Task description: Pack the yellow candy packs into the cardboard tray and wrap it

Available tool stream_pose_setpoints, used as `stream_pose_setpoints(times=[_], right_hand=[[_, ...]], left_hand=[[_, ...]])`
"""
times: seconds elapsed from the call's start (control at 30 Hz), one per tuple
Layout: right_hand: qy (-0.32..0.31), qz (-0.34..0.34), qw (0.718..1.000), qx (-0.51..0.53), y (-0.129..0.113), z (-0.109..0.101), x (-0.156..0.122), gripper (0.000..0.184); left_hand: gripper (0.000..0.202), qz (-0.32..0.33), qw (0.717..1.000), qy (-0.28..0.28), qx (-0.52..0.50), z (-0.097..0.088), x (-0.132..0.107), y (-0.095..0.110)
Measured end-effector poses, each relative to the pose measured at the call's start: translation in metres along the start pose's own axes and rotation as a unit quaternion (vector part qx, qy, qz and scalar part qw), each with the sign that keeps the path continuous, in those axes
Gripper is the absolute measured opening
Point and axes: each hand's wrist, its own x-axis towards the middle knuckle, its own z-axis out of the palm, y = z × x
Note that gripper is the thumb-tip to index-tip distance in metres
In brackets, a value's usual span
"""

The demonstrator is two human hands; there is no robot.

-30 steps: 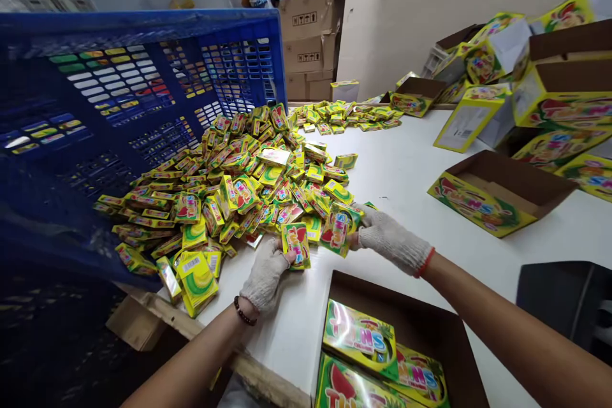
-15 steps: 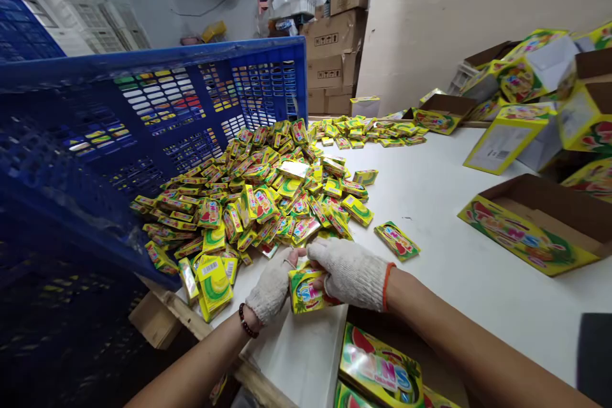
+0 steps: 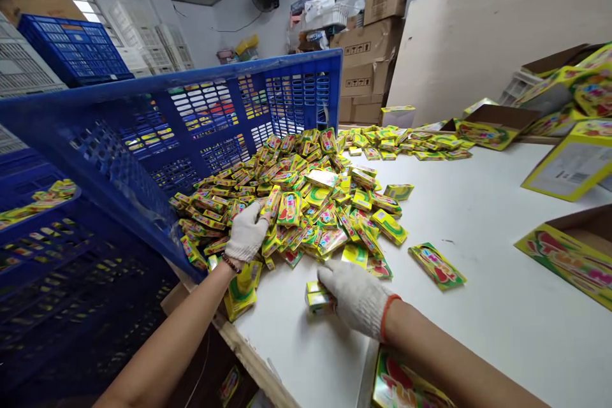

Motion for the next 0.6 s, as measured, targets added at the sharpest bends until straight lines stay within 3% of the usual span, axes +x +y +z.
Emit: stream_pose_setpoints(times=[0.1, 0.17, 0.2, 0.27, 0.33, 0.43, 0.6], right_hand=[[0.153, -0.012, 0.988, 0.024, -0.001, -0.026, -0.011, 0.028], [0.225, -0.027, 0.974, 0.012, -0.004, -0.040, -0.015, 0.036], [0.227, -0.033, 0.973, 0.017, -0.007, -0.044, -0.016, 0.040], [0.163, -0.034, 0.985, 0.044, -0.011, -0.046, -0.016, 0.042], [0.078, -0.020, 0.995, 0.059, -0.015, -0.037, -0.015, 0.045], [0.001, -0.005, 1.000, 0.027, -0.020, -0.016, -0.018, 0.049], [-0.086, -0.035, 0.995, -0.044, -0.037, 0.008, -0.019, 0.070]], left_hand=[[0.024, 0.040, 0.998, 0.043, -0.016, -0.015, -0.025, 0.001], [0.025, 0.134, 0.988, 0.020, -0.071, -0.023, -0.044, 0.009], [0.025, 0.179, 0.978, -0.006, -0.106, -0.025, -0.052, 0.015], [0.023, 0.203, 0.962, -0.070, -0.167, -0.024, -0.062, 0.027], [0.025, 0.142, 0.966, -0.107, -0.187, -0.018, -0.062, 0.034], [0.030, 0.063, 0.981, -0.146, -0.113, -0.002, -0.052, 0.037], [0.013, 0.118, 0.953, -0.275, -0.039, 0.036, -0.043, 0.046]])
